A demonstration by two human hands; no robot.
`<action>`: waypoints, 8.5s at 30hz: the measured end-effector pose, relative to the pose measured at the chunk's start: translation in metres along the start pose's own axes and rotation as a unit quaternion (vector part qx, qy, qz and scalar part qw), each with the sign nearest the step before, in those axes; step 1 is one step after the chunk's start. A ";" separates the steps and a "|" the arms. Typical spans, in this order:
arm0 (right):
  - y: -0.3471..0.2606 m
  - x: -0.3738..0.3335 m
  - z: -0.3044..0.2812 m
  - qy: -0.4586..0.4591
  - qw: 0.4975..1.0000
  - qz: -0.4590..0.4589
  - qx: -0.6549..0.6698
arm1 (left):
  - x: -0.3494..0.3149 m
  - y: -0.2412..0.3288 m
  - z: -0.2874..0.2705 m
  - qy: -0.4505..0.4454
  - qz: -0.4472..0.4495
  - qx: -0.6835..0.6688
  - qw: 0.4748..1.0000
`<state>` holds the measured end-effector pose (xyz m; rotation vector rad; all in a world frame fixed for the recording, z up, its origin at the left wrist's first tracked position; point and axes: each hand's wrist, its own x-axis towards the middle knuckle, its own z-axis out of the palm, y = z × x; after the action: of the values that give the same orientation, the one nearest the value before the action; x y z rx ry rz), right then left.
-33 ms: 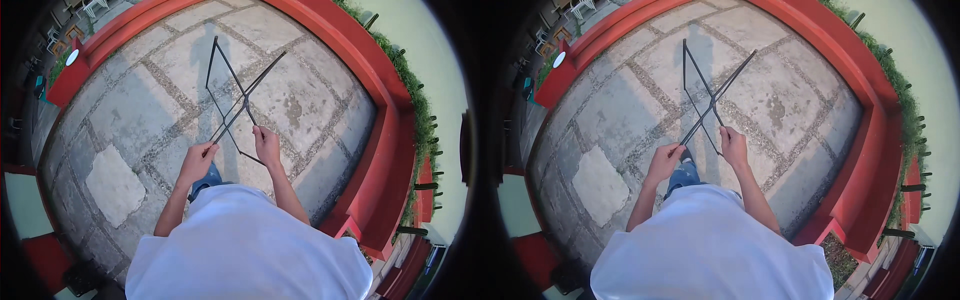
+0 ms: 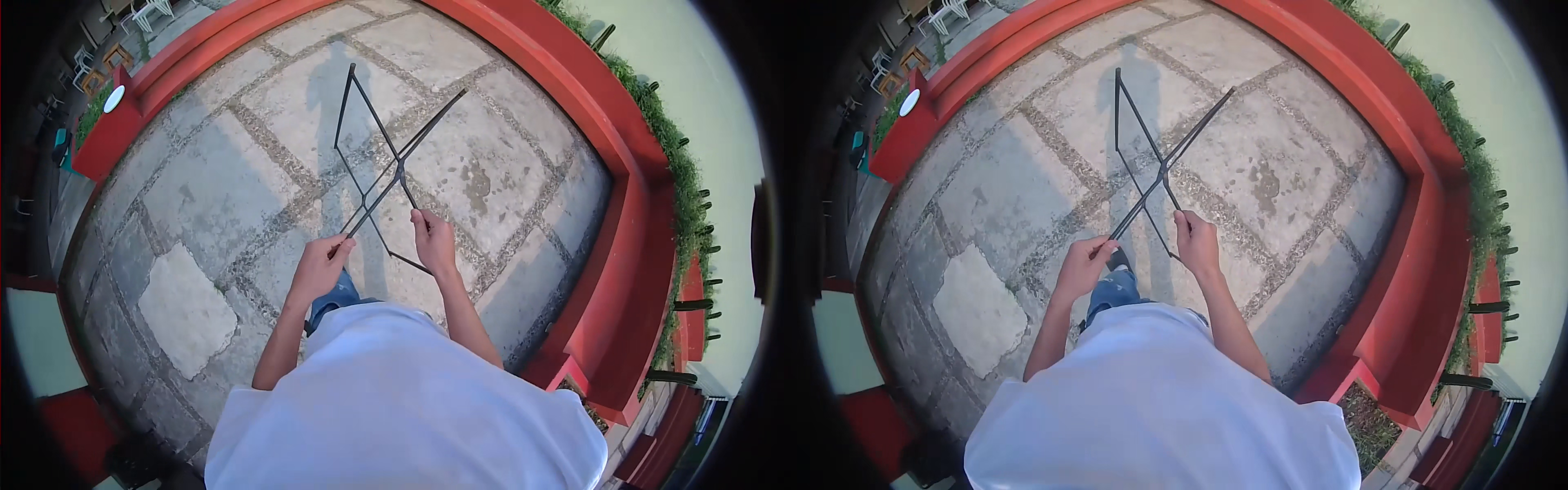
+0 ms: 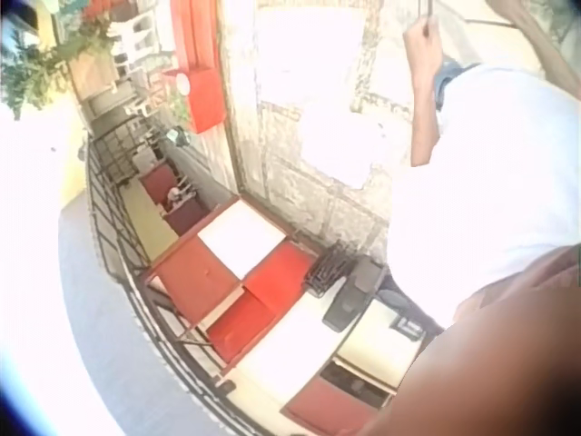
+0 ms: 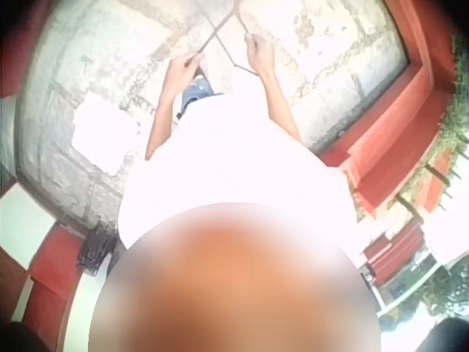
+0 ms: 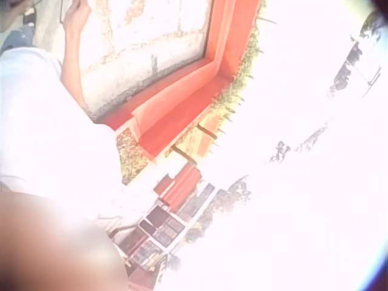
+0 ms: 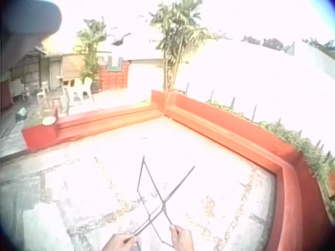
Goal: Assembling a small folding outdoor table by connecting the base and the top.
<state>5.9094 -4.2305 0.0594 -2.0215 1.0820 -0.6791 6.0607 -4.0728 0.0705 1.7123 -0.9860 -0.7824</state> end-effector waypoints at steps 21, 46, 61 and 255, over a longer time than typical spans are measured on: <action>-0.003 0.349 0.115 -0.036 0.998 0.045 -0.024 | 0.372 -0.030 -0.156 -0.120 -0.072 0.091 0.986; -0.015 0.795 0.166 0.048 0.994 0.092 -0.035 | 0.859 -0.022 -0.244 -0.174 -0.028 0.033 0.984; 0.020 1.031 0.165 0.127 0.977 0.162 -0.058 | 1.152 0.000 -0.231 -0.284 0.029 0.076 0.955; 0.395 1.895 0.447 0.101 0.918 0.384 -0.011 | 2.175 -0.316 -0.159 -0.401 0.071 0.358 0.840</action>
<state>7.0062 -5.8431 -0.3173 -1.3683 1.8548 -0.4489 7.2877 -5.8648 -0.3042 1.8891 -2.1793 -1.1577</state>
